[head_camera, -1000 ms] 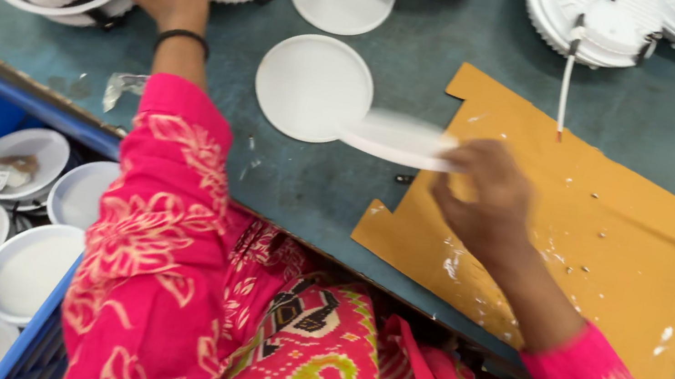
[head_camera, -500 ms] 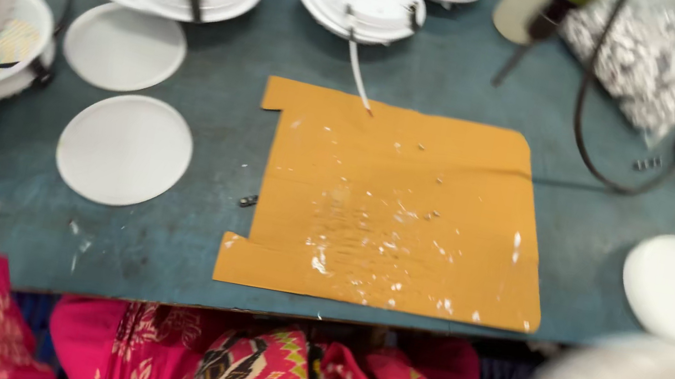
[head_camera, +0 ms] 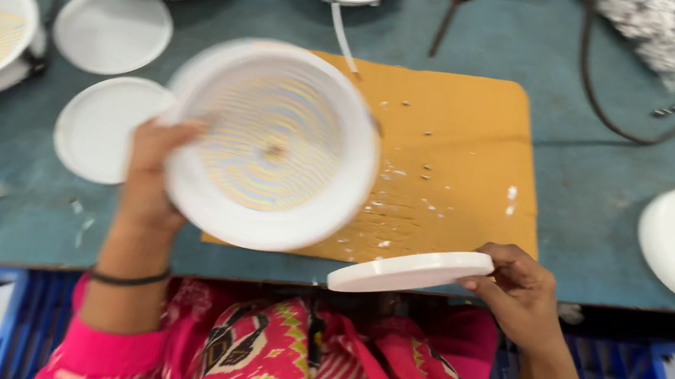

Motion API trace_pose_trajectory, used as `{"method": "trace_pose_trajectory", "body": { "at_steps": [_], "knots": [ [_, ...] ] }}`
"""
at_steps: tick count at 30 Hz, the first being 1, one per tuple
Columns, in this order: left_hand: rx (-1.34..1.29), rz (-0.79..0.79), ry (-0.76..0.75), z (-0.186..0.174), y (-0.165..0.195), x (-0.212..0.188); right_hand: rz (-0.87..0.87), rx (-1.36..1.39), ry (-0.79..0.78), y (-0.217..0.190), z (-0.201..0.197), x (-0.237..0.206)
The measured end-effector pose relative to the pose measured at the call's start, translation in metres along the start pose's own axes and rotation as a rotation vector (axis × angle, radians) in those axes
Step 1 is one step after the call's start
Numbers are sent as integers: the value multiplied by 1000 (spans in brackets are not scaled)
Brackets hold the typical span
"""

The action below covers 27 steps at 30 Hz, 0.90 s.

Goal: The person assembles LED light fixtures by securing mounting brackets to the back of white circular housings using a handheld electric screwdriver. They pick up each unit, align the bracket, drive screws, and place the finished unit into a blue crate.

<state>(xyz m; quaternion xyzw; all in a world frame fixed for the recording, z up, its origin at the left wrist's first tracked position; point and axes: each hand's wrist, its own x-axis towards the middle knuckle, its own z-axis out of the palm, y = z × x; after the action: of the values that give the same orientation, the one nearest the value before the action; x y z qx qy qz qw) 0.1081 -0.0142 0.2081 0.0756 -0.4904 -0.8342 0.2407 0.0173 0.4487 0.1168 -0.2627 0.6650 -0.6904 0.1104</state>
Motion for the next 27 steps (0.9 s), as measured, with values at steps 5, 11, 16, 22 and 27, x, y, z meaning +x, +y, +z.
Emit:
{"method": "trace_pose_trajectory", "body": {
  "at_steps": [5, 11, 16, 22, 27],
  "knots": [
    [1029, 117, -421, 72, 37, -1, -175, -145, -129, -26, 46, 33],
    [1390, 184, -697, 135, 19, 9, -307, -505, -48, -64, 93, 66],
    [1234, 528, -572, 102, 16, -15, -402, -644, 49, -68, 109, 63],
    [1060, 520, -209, 92, 5, -63, -317, -360, 82, -41, 113, 58],
    [923, 645, -262, 90, -2, -45, -367, -316, 112, -31, 115, 49]
  ]
}}
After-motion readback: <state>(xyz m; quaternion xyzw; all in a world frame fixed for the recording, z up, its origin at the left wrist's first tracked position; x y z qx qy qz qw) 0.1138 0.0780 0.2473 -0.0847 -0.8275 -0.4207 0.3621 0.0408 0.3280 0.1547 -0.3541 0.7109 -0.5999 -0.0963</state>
